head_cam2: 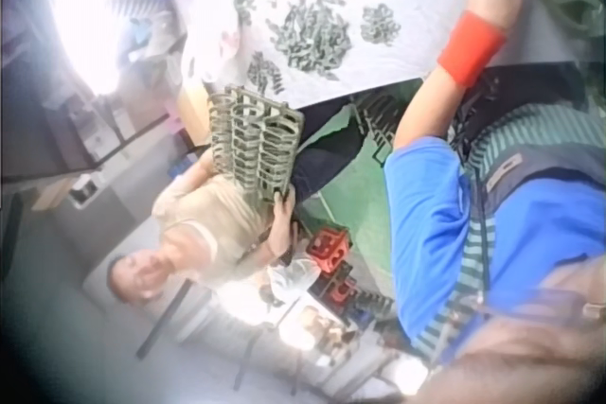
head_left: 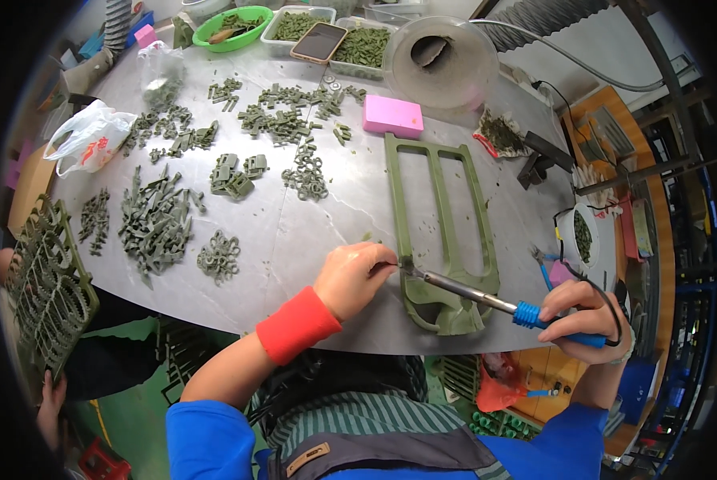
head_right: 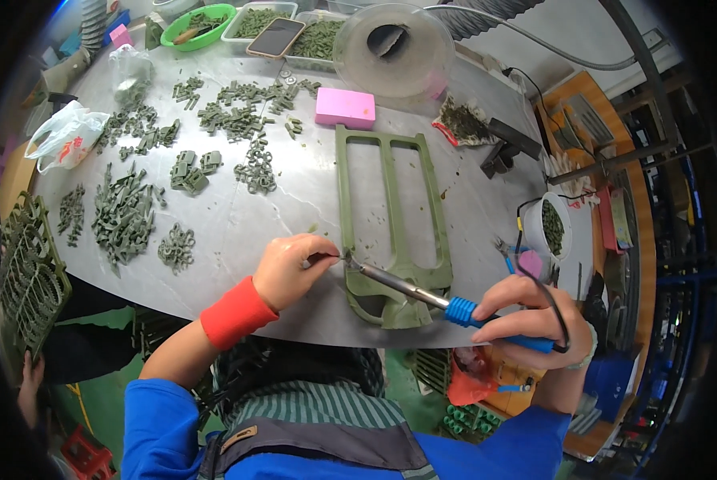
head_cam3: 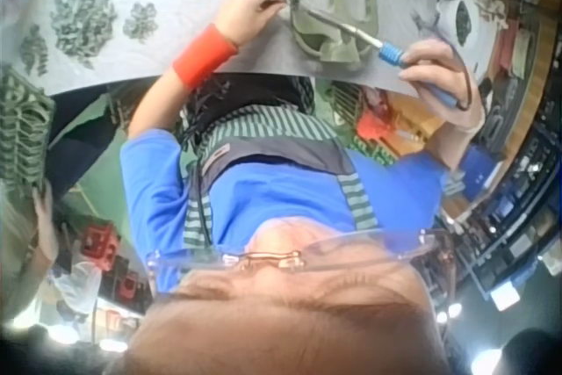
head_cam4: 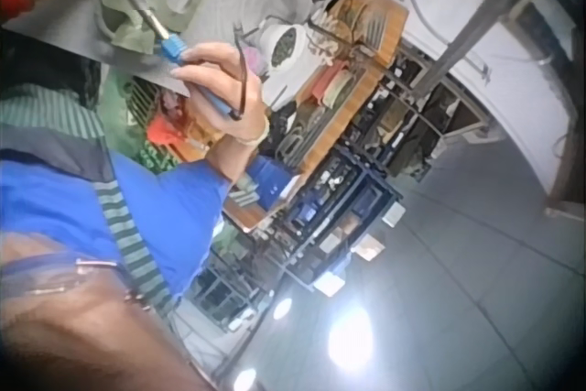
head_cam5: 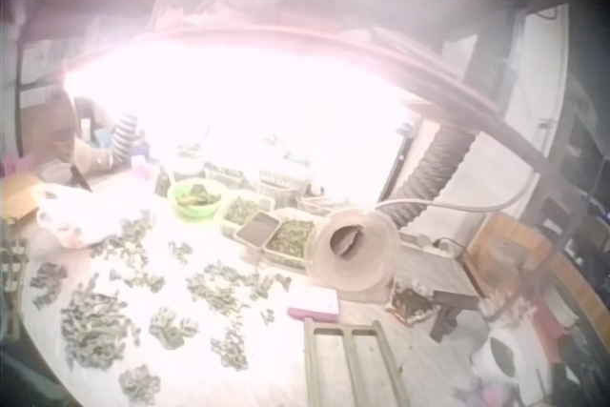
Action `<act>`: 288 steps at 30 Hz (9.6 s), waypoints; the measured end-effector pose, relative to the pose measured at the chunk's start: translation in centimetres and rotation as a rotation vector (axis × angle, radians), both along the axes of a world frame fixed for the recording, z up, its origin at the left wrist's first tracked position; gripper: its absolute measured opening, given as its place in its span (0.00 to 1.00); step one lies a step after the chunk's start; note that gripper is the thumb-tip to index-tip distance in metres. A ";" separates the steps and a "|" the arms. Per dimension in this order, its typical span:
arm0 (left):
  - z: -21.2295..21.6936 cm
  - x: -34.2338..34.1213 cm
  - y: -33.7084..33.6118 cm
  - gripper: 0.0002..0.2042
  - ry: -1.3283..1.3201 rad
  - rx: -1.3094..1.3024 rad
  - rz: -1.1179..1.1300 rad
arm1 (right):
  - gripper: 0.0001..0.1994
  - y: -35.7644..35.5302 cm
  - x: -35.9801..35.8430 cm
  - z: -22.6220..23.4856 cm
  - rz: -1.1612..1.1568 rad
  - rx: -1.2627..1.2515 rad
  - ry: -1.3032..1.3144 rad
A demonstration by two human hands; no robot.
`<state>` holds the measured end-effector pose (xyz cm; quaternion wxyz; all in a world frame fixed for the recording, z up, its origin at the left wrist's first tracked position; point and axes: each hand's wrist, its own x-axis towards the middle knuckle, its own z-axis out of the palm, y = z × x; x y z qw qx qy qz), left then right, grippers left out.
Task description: The person picks up green plastic pieces, inspects them, and uses a soldering tool to melt and join them to a larger green plastic frame on a workbench.
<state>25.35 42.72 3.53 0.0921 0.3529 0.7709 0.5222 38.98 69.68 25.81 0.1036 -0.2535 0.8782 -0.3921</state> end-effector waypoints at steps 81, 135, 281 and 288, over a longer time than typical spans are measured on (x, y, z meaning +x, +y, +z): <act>-2.2 5.5 -15.9 0.04 0.080 -0.094 0.606 | 0.12 32.4 -10.6 -18.2 -1.304 -1.430 0.277; 15.4 2.0 -59.8 0.19 0.194 -0.497 1.449 | 0.12 -47.2 -12.3 -14.8 0.087 -0.739 -1.083; 4.2 16.9 -27.4 0.18 -0.839 0.827 0.791 | 0.30 -35.6 -12.8 -5.9 0.122 -0.124 0.764; 3.3 17.1 -27.6 0.20 -0.876 0.917 0.772 | 0.30 -35.2 -13.7 -5.6 0.095 -0.064 0.778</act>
